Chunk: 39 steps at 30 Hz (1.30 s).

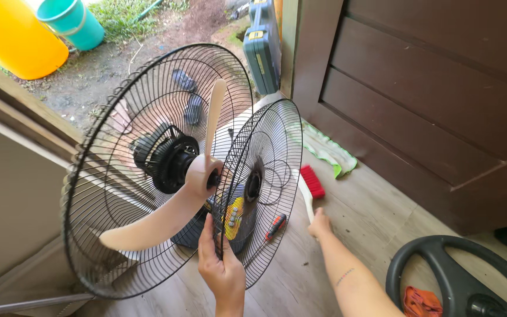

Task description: The person assembles a standing fan by attaching the fan blade to the motor, securing it with a nut, and then attaching the front protective cage. They use a screwdriver to tighten the nut and a brush to clean the cage before installation.

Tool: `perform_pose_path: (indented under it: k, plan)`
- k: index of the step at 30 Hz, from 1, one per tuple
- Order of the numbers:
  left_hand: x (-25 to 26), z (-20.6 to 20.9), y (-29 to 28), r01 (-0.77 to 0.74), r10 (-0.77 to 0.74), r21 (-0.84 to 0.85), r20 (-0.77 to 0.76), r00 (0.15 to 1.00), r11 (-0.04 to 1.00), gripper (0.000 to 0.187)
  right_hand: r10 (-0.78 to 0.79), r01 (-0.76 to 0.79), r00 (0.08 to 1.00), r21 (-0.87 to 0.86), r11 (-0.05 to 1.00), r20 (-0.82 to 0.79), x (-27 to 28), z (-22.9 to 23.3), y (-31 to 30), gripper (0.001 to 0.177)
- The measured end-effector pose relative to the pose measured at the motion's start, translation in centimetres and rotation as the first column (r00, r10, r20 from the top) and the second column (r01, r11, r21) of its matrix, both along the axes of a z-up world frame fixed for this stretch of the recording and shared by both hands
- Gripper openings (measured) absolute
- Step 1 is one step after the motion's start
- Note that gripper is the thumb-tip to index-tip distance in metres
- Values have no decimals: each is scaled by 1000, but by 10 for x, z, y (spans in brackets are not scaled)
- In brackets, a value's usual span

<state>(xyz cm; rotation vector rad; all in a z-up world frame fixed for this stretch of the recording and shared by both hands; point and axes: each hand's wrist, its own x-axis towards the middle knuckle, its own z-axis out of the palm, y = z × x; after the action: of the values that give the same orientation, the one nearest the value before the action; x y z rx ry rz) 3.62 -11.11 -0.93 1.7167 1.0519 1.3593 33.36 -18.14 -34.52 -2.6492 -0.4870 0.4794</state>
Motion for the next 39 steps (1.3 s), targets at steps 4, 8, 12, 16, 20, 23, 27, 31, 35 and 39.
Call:
perform_pose_path:
  k: [4,8,12,16,20,23,27,31,35,39]
  plan:
    - [-14,20,-16,1,-1,-49,-1,1000,999,44,-327,380,823,22,925,-464,-2,33,-46,20]
    - [-30,36,-34,13,-9,-55,73,997,998,42,-544,677,731,336,654,-413,-20,80,-95,48]
    - [-60,40,-54,93,-61,-118,252,966,989,41,-411,474,862,760,445,-297,-34,152,-127,55]
    - [-89,58,-79,273,-71,-295,548,833,916,43,-193,35,958,578,815,215,-105,245,-141,37]
    - [-114,76,-101,293,6,-501,512,859,815,44,83,-204,959,455,867,271,-233,328,-168,33]
    - [-144,69,-106,337,-37,-467,542,840,818,51,219,-245,946,87,966,239,-237,392,-194,35]
    - [-157,22,-121,418,-144,-384,570,809,823,63,-178,143,983,393,908,53,-229,381,-198,35]
    - [-159,-18,-134,363,-87,-370,587,805,855,76,209,-259,956,261,930,206,-240,307,-213,31]
    - [-171,-40,-139,349,-37,-425,589,808,835,79,20,-79,990,435,897,138,-198,260,-206,29]
    - [-160,-55,-139,347,-52,-449,548,835,823,77,475,-730,560,133,670,679,-186,214,-218,23]
